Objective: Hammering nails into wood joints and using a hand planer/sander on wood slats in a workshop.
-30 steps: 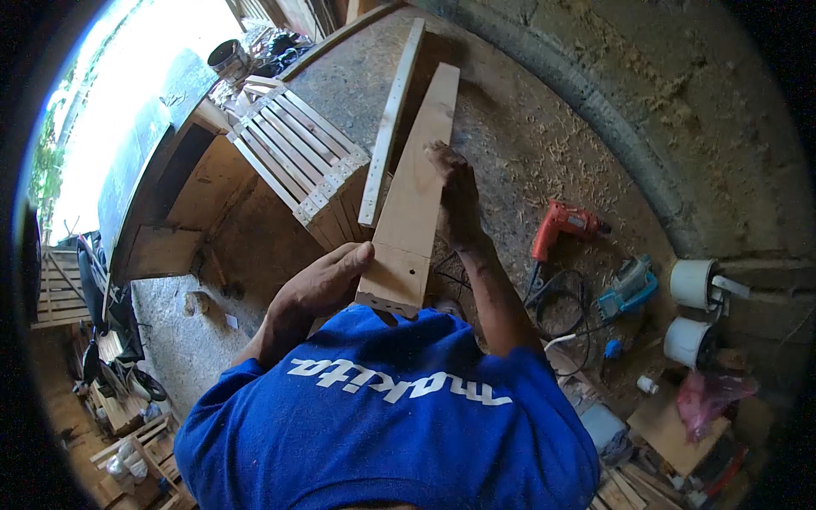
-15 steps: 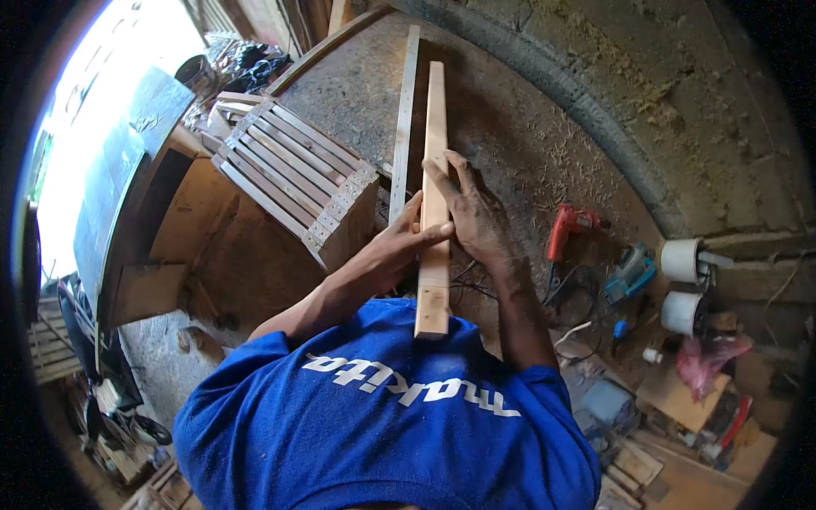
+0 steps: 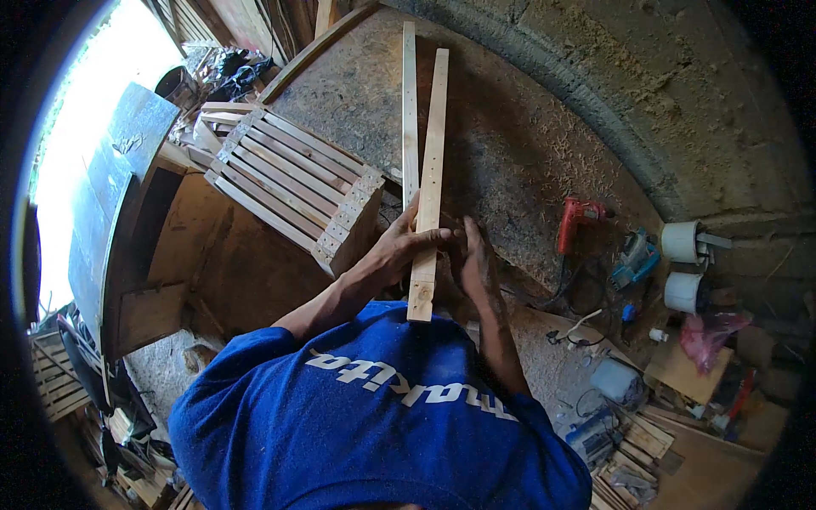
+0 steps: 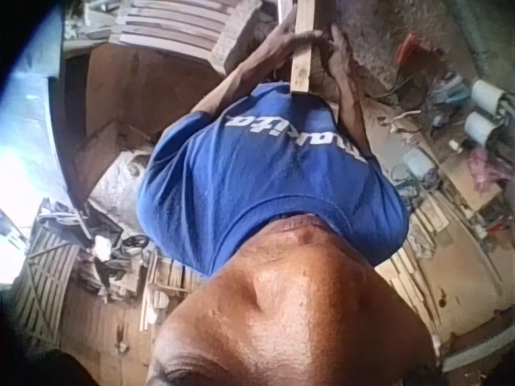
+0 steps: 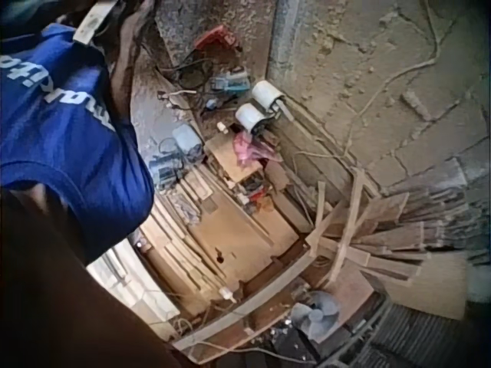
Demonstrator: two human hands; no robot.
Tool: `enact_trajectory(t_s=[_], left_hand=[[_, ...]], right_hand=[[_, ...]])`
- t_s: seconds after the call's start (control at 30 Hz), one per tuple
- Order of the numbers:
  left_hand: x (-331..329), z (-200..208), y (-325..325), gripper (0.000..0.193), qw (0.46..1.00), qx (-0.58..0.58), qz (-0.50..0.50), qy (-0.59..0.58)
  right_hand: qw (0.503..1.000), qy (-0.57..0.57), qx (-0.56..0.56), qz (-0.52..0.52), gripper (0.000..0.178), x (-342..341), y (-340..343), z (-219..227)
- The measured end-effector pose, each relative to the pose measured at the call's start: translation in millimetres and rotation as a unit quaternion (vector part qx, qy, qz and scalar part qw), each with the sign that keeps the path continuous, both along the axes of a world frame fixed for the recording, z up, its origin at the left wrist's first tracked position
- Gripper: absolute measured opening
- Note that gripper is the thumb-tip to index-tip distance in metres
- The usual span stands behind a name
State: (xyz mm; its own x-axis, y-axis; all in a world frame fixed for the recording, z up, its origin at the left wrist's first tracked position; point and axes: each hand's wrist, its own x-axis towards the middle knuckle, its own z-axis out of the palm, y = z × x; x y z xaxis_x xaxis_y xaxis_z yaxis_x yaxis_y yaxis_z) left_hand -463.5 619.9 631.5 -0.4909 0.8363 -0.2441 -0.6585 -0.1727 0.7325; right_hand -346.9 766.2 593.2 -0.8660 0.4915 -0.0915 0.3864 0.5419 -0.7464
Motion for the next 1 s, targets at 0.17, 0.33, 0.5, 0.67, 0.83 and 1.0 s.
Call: enact_trajectory(t_s=[0.17,0.33,0.5,0.67,0.83,1.0], left_hand=[[-7,-36,-13,0.117,0.988,-0.061,0.03,0.136],[-48,-38,-30,0.114,0.977,-0.056,0.076,0.194],[-90,-53,-42,0.115,0.946,-0.145,0.057,0.283],[-93,-110,-31,0.115,0.928,-0.16,0.057,0.332],[-91,-159,-20,0.118,0.986,-0.082,0.032,0.14],[-73,-180,-26,0.114,0.984,-0.033,0.087,0.153]], right_hand=[[0.998,0.063,-0.002,-0.01,0.057,6,-9,-29],[0.998,0.05,-0.044,0.001,0.057,-8,-13,-83],[0.986,0.0,-0.16,-0.036,0.049,-36,-21,-141],[0.96,-0.028,-0.263,-0.094,0.056,-47,-36,-170],[0.917,-0.043,-0.393,-0.054,0.068,-29,-34,-156],[0.958,-0.133,-0.252,-0.004,0.104,-4,-41,-137]])
